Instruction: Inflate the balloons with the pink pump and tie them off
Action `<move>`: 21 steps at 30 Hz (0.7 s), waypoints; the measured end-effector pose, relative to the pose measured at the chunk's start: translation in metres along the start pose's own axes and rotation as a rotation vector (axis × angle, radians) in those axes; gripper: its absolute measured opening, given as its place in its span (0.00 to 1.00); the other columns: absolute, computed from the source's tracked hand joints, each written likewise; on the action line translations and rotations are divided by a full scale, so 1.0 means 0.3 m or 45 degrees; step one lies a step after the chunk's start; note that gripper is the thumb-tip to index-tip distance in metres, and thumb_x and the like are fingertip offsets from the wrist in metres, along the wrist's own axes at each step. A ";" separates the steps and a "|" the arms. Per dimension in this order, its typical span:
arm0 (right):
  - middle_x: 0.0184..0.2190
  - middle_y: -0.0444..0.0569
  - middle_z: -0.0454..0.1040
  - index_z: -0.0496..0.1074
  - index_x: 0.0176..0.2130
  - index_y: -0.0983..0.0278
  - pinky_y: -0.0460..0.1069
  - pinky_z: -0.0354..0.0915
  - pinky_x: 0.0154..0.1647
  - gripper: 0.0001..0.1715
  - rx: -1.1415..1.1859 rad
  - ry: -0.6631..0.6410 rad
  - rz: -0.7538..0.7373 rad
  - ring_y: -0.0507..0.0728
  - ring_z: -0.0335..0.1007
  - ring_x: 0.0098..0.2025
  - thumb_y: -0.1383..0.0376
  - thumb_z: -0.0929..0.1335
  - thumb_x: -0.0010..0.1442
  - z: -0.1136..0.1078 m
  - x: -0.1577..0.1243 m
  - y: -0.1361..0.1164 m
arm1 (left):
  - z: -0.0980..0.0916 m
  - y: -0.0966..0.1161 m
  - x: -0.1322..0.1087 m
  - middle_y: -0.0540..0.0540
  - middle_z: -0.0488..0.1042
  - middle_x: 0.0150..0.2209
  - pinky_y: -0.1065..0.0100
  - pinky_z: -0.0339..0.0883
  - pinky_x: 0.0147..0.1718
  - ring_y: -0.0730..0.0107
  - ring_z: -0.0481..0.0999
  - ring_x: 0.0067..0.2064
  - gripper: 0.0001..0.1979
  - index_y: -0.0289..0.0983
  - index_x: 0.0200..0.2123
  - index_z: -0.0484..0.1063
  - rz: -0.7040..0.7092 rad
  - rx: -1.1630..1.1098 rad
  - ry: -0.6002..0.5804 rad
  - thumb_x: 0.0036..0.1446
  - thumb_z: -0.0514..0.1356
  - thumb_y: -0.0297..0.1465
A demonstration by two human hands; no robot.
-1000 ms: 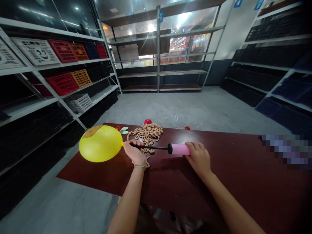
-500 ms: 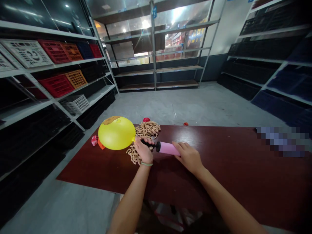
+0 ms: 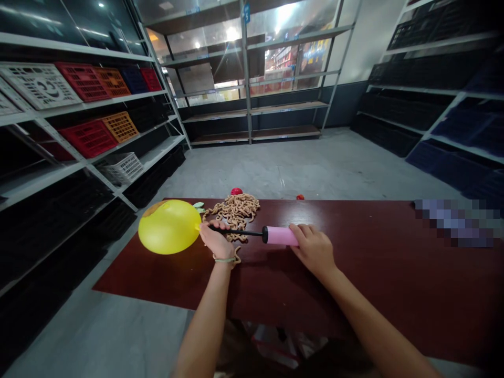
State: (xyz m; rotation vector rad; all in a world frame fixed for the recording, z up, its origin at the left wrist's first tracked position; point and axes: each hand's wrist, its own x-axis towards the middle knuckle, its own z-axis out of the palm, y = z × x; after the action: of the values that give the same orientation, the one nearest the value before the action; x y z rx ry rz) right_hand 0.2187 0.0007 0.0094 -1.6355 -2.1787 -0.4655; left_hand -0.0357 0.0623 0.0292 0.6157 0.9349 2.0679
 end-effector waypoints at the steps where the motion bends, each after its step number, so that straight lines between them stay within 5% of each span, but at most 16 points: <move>1: 0.45 0.53 0.74 0.68 0.55 0.63 0.52 0.55 0.38 0.23 0.006 -0.021 -0.015 0.62 0.65 0.45 0.62 0.67 0.61 -0.002 -0.003 -0.016 | 0.014 -0.008 -0.018 0.56 0.54 0.22 0.71 0.56 0.21 0.75 0.58 0.20 0.08 0.41 0.31 0.52 -0.022 -0.030 0.040 0.62 0.46 0.36; 10: 0.42 0.49 0.74 0.65 0.58 0.60 0.51 0.53 0.32 0.28 0.112 -0.143 -0.030 0.59 0.67 0.41 0.62 0.68 0.58 0.017 -0.023 -0.089 | 0.103 -0.071 -0.152 0.54 0.60 0.20 0.70 0.62 0.20 0.76 0.63 0.18 0.15 0.38 0.26 0.59 -0.157 -0.062 -0.032 0.62 0.51 0.40; 15: 0.44 0.48 0.74 0.65 0.57 0.60 0.51 0.55 0.38 0.26 0.143 -0.117 -0.069 0.59 0.66 0.44 0.65 0.68 0.59 0.014 -0.009 -0.045 | 0.092 -0.044 -0.124 0.55 0.59 0.20 0.71 0.60 0.20 0.76 0.63 0.19 0.14 0.39 0.26 0.58 -0.112 -0.123 -0.054 0.60 0.52 0.40; 21: 0.47 0.50 0.74 0.66 0.55 0.61 0.52 0.55 0.43 0.22 0.066 -0.005 -0.044 0.61 0.64 0.47 0.66 0.67 0.61 0.016 0.004 0.015 | 0.039 0.037 -0.039 0.57 0.56 0.21 0.72 0.57 0.20 0.78 0.59 0.19 0.08 0.40 0.30 0.55 -0.072 -0.145 0.200 0.57 0.52 0.36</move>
State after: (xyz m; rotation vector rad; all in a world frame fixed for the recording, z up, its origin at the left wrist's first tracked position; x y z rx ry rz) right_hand 0.2224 0.0050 0.0060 -1.5755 -2.2060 -0.4129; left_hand -0.0259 0.0527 0.0438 0.3670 0.9043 2.1257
